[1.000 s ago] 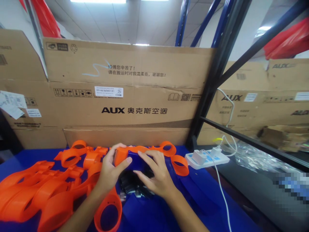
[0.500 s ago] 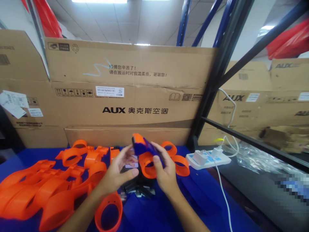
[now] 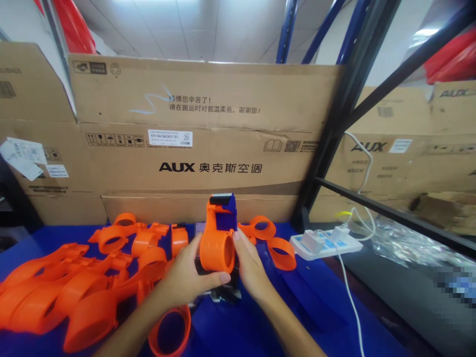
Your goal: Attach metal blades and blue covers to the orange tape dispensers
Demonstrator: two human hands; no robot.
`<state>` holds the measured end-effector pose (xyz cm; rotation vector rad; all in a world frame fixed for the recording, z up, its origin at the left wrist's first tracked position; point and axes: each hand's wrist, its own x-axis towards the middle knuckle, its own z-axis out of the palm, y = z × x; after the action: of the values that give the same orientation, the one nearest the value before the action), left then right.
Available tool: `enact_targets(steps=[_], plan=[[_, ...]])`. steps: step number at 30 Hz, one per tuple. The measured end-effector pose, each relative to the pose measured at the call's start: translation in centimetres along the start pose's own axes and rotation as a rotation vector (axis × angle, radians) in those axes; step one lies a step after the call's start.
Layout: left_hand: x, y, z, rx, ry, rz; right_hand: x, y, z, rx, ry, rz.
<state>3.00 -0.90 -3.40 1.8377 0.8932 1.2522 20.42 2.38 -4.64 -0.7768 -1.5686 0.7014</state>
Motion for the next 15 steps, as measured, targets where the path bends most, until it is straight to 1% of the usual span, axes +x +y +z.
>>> enact_targets(steps=[2, 3, 4, 6, 8, 9, 12, 14, 15], plan=[[0.2, 0.2, -0.5, 0.011, 0.006, 0.026, 0.2, 0.0, -0.1, 0.177, -0.025, 0.138], [0.2, 0.3, -0.8, 0.028, 0.002, 0.038, 0.3, 0.1, -0.1, 0.263, -0.016, 0.209], [0.2, 0.4, -1.3, 0.064, 0.007, 0.045, 0.4, 0.1, 0.0, 0.317, 0.006, 0.249], [0.3, 0.7, -3.0, 0.208, 0.067, 0.029, 0.5, 0.1, 0.0, 0.397, 0.046, 0.296], [0.3, 0.9, -5.4, 0.430, 0.166, -0.043, 0.5, 0.0, 0.0, 0.434, 0.064, 0.325], [0.3, 0.9, -6.9, 0.578, 0.188, -0.098, 0.5, 0.0, 0.0, 0.435, 0.065, 0.335], [0.4, 0.2, -11.6, 0.996, 0.201, -0.263, 0.6, -0.3, 0.4, 0.426, 0.020, 0.362], [0.3, -1.0, -14.1, 1.139, 0.163, -0.392, 0.7, -0.4, 1.0, 0.438, -0.035, 0.392], [0.2, -1.6, -15.0, 1.156, 0.146, -0.442, 0.9, -0.4, 1.4, 0.446, -0.064, 0.413]])
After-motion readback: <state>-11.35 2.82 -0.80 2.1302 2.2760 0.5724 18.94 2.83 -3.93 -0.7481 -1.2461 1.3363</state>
